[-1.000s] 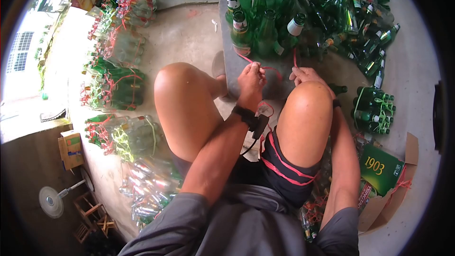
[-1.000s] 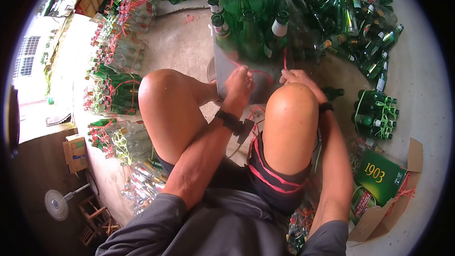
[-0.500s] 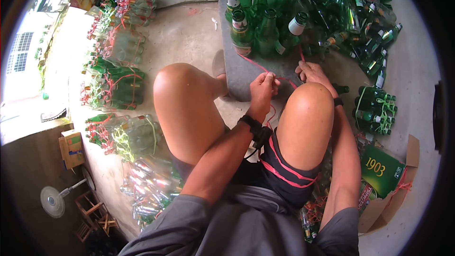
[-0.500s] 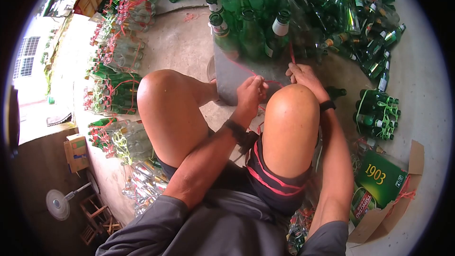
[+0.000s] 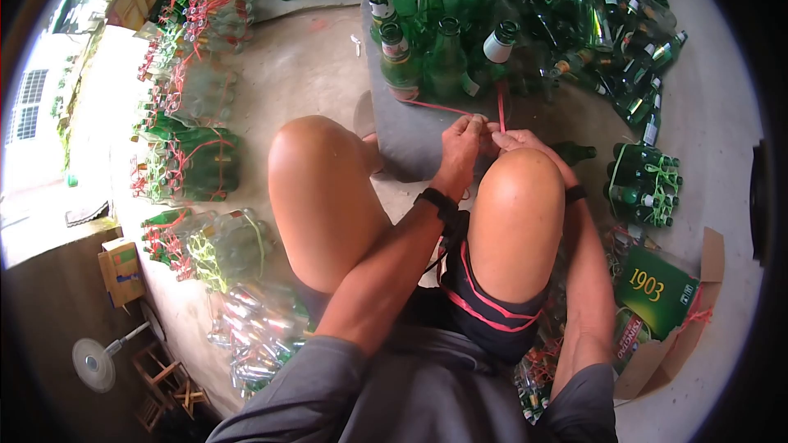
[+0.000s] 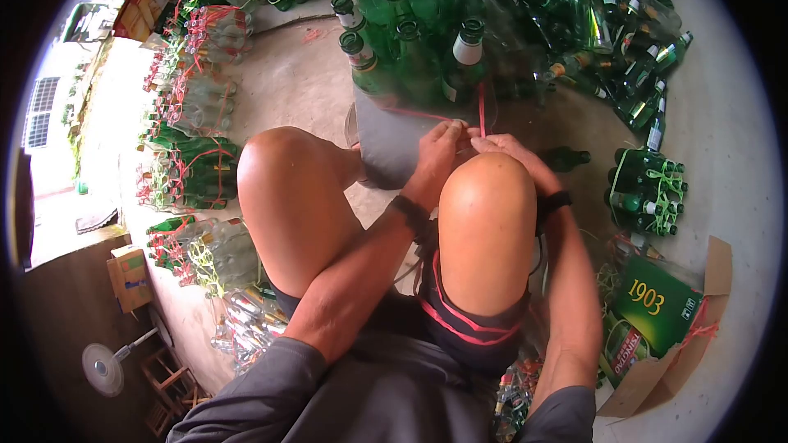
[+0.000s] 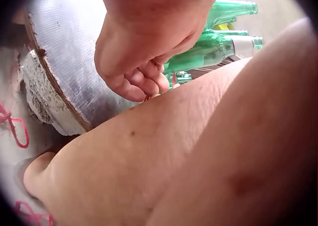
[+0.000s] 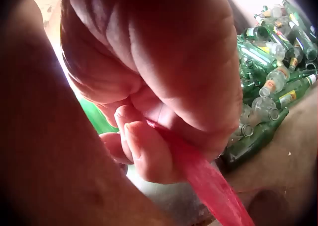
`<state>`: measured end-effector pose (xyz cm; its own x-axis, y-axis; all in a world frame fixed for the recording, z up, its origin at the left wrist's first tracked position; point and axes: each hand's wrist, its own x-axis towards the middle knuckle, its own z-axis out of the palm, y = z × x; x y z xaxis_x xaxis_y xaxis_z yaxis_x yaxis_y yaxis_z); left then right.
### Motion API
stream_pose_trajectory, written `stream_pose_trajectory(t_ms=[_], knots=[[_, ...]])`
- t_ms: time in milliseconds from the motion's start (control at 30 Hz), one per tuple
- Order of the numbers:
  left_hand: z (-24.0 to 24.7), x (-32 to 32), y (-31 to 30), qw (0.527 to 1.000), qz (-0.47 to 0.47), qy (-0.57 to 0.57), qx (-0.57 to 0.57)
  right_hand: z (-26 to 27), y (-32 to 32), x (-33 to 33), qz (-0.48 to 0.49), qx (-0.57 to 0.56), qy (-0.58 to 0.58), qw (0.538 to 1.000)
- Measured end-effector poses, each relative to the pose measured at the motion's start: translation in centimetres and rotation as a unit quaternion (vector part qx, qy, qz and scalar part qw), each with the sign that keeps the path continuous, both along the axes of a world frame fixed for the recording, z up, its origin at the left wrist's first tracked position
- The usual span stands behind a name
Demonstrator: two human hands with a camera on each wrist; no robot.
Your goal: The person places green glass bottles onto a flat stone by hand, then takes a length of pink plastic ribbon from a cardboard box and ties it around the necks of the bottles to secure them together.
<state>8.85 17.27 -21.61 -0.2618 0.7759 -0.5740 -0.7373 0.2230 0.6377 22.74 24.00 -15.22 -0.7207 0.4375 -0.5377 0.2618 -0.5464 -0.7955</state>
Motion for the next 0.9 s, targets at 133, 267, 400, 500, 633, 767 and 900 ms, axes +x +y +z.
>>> stream_pose_trajectory(t_ms=[133,267,400,500,633,767,900], knots=[[-0.9,0.2,0.8,0.998,-0.001,-0.052,0.021,-1.5,1.0,1.3,0.058,-0.077,-0.019,0.995],[-0.2,0.2,1.6,0.995,-0.01,-0.082,0.047,-2.5,1.3,1.7,0.068,-0.081,-0.031,0.994],[-0.4,0.4,1.9,0.993,0.01,-0.1,0.056,-3.3,1.0,1.6,0.042,-0.059,-0.065,0.995],[-0.1,0.1,2.0,0.993,0.015,-0.101,0.051,-3.7,1.1,2.0,0.047,0.003,-0.063,0.997],[0.4,0.1,2.0,0.993,0.011,-0.111,0.034,-2.1,1.8,2.0,0.041,0.014,-0.005,0.999],[0.0,0.3,2.1,0.994,0.02,-0.105,0.033,-1.4,2.0,0.6,-0.105,-0.085,0.016,0.991],[-0.1,0.5,2.0,0.994,0.033,-0.097,0.028,-3.2,3.2,0.2,-0.132,-0.02,-0.02,0.991]])
